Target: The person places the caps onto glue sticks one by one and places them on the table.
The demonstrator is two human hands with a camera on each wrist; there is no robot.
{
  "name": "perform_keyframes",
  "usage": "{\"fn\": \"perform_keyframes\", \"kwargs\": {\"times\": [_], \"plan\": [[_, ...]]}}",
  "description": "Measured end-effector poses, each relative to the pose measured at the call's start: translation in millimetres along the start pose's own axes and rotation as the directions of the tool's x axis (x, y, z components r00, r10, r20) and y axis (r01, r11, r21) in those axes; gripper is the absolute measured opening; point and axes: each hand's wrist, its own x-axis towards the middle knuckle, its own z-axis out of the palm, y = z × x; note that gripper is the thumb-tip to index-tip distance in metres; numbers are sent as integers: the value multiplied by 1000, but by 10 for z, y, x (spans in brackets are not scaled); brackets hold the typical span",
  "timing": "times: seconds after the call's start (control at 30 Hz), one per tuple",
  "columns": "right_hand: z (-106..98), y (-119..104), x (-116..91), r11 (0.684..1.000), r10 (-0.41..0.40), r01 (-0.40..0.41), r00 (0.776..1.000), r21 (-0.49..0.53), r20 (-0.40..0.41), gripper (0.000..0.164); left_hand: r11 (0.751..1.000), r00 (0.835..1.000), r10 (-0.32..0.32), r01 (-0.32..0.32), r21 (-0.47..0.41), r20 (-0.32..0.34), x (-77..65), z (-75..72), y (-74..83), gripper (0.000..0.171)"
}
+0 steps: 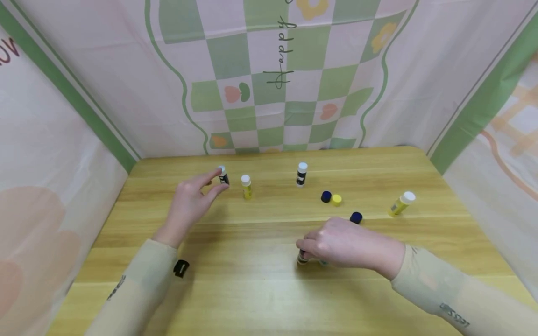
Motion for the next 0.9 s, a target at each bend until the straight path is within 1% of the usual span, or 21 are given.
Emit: {"fn": "perform_keyframes", "kwargs": {"times": [0.23,0.3,0.37,0.47,0.6,0.7,0.9], "plan": [[19,-9,-13,1000,7,-7,1000,8,25,16,994,993,-110,109,19,40,33,12,-119,47],[21,-8,-17,1000,9,-9,1000,11,29,15,989,987,-148,147,25,66,36,15,-144,50],[21,-6,-23,1000,11,-11,999,11,33,15,981,976,-191,189,34,101,38,20,-168,53],[19,-2,-35,1000,17,-17,999,14,38,15,967,955,-253,250,41,155,46,30,-198,57],[27,2,-46,1000,22,-23,999,22,33,16,944,921,-328,328,36,211,70,56,-244,61],[34,4,-49,1000,14,-14,1000,28,16,18,922,893,-381,385,30,241,89,85,-290,64],[32,11,-52,999,-8,9,1000,42,-1,23,882,842,-457,470,29,286,144,154,-376,68]]}}
